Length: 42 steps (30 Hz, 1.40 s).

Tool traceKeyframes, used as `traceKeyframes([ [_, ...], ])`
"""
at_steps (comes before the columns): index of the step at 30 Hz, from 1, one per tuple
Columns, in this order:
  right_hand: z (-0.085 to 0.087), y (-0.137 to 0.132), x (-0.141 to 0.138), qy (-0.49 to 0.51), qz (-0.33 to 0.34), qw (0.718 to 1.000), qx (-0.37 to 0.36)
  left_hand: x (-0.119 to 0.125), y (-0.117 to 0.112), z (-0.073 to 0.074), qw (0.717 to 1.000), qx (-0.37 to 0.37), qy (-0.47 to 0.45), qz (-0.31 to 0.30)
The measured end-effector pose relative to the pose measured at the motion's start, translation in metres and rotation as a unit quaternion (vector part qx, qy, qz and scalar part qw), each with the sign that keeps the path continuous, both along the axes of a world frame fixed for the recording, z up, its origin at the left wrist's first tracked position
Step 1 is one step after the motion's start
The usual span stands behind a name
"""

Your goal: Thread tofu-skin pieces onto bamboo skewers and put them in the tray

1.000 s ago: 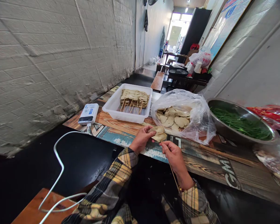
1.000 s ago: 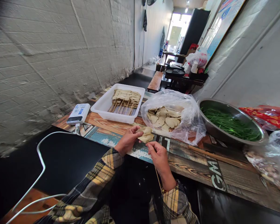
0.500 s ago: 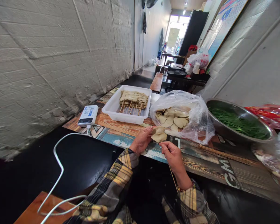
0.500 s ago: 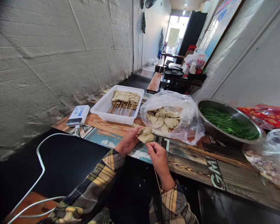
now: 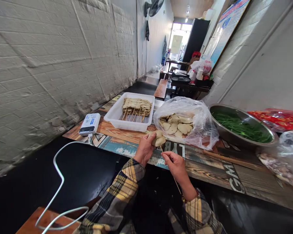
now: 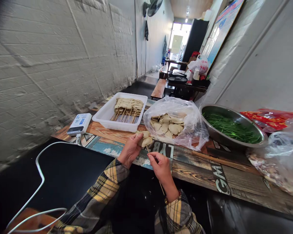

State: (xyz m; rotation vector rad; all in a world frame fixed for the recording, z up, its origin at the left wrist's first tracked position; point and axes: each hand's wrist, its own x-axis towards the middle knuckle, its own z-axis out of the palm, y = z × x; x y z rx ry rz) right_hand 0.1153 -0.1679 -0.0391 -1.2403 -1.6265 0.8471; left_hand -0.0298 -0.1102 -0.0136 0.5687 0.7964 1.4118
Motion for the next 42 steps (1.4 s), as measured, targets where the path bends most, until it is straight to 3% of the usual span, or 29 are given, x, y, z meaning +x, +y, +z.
traceKeyframes([
  [9, -0.003, -0.003, 0.003, 0.006, -0.028, 1.0, 0.007, 0.017, -0.01, 0.003, 1.0, 0.012, 0.021, 0.011],
  [24, -0.008, -0.001, 0.011, 0.068, -0.065, 0.996, -0.007, 0.043, -0.022, -0.003, 0.996, 0.01, 0.074, -0.038],
  [28, -0.01, 0.0, 0.024, 0.069, -0.101, 0.992, -0.013, 0.035, -0.008, 0.006, 0.994, 0.009, 0.093, -0.062],
  [33, -0.014, 0.003, 0.034, 0.111, -0.145, 0.983, -0.017, 0.028, 0.034, 0.006, 0.986, 0.054, 0.154, -0.009],
  [35, -0.014, 0.003, 0.034, 0.124, -0.15, 0.981, -0.017, 0.029, 0.053, 0.003, 0.972, 0.089, 0.218, 0.002],
  [37, -0.013, 0.004, 0.033, 0.129, -0.149, 0.98, -0.019, 0.033, 0.071, 0.003, 0.934, 0.134, 0.33, 0.021],
  [42, -0.012, 0.003, 0.033, 0.133, -0.15, 0.979, -0.022, 0.044, 0.096, 0.006, 0.769, 0.217, 0.601, 0.003],
])
